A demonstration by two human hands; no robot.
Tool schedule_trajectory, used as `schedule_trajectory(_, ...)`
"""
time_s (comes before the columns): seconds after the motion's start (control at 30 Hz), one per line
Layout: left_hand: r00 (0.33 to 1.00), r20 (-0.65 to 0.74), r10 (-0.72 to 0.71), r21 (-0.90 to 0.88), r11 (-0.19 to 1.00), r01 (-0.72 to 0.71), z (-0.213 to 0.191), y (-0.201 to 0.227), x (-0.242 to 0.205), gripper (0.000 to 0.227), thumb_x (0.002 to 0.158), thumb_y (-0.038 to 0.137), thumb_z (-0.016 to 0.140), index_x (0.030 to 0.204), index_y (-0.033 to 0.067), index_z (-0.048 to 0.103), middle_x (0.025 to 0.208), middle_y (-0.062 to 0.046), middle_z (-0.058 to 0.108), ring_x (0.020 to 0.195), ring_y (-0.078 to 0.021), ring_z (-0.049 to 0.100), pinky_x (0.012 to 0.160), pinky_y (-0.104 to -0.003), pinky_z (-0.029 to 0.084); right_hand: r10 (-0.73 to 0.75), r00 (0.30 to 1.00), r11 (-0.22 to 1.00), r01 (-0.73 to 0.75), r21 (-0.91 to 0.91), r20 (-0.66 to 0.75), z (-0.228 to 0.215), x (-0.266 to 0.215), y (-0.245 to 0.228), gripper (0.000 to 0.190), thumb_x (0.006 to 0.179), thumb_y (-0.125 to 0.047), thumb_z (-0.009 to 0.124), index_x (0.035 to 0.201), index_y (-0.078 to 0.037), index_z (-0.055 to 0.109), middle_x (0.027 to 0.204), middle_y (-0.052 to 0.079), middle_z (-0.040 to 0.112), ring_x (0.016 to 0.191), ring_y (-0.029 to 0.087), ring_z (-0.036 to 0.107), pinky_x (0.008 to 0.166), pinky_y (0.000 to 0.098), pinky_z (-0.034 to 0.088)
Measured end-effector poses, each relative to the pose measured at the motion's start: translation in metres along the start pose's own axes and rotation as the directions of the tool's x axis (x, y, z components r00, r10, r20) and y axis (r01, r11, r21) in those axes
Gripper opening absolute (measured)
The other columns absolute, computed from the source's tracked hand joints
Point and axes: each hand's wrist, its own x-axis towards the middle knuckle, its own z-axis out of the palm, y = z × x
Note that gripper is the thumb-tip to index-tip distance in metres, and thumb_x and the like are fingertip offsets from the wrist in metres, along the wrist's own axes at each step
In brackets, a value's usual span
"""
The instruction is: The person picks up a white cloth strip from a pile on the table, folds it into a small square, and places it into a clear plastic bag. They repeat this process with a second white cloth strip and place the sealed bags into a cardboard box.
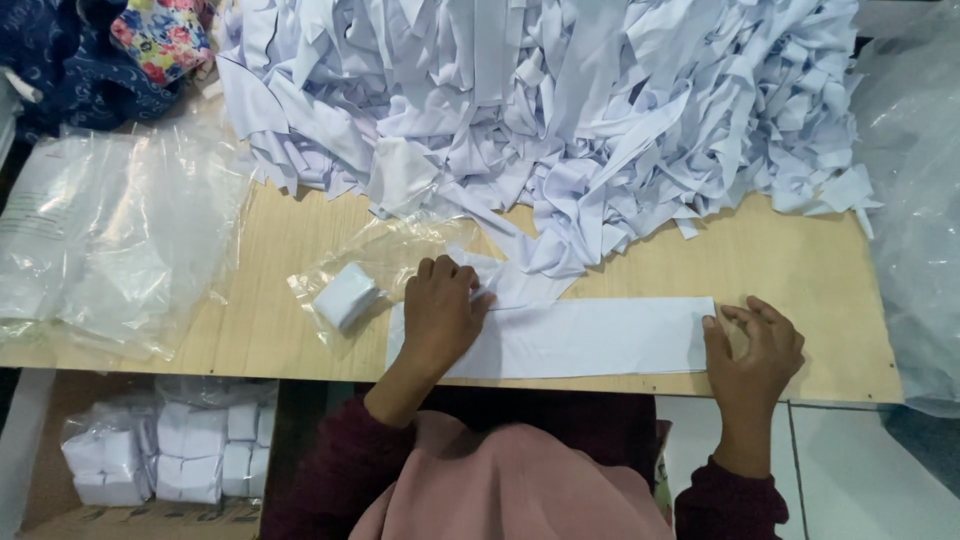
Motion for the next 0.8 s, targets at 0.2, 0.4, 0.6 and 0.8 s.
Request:
schedule_trajectory(0.2,0.996,0.087,-0.031,-0.640,0.764,0.080,-0.087,0.017,0.051,0.021,0.105,0.030,0.050,0.097,0.0146,0.062,0.086,0.001,0.065,0.076,-0.0139,0.057,0.066,-0.030,0.042,-0.062,0.990,0.992,0.075,0.097,-0.129,0.007,-0.004,0.013,0.023,0.098,-0.019,0.077,0.115,-0.005,0.075,0.138,0.013,0.060,0.127,0.034,0.051,0.105,0.0522,0.047)
schedule_trajectory(0.4,0.976,-0.204,-0.071,-0.973,0.126,-0.194,-0.154,0.040,0.050,0.017,0.104,0.031,0.058,0.101,0.0141,0.060,0.090,0.006,0.057,0.084,-0.0075,0.050,0.076,-0.021,0.041,-0.080,0.939,0.957,0.167,0.238,-0.334,-0.018,-0.007,-0.025,0.015,0.109,-0.001,0.064,0.121,0.006,0.068,0.131,0.023,0.065,0.129,0.036,0.055,0.110,0.0535,0.050)
schedule_trajectory(0.6,0.945,-0.026,0.326,-1.000,0.003,-0.029,-0.131,0.108,-0.030,0.012,0.105,0.022,0.055,0.095,0.0152,0.056,0.086,0.008,0.048,0.079,-0.0073,0.042,0.073,-0.024,0.037,0.187,0.844,0.847,-0.397,0.353,0.503,-0.039,-0.014,-0.093,0.069,0.107,-0.036,0.011,0.119,-0.008,0.073,0.142,0.016,0.065,0.136,0.031,0.059,0.117,0.0443,0.043)
schedule_trajectory(0.8,0.735,0.260,0.626,-0.961,0.239,0.136,-0.079,0.104,-0.063,0.016,0.104,0.025,0.058,0.092,0.0133,0.056,0.085,0.006,0.054,0.080,-0.0067,0.048,0.069,-0.023,0.040,-0.436,0.638,-0.135,-0.743,0.655,0.634,-0.020,-0.015,-0.130,0.098,0.096,-0.072,0.045,0.142,0.014,0.051,0.106,0.022,0.075,0.108,0.047,0.071,0.092,0.0533,0.057)
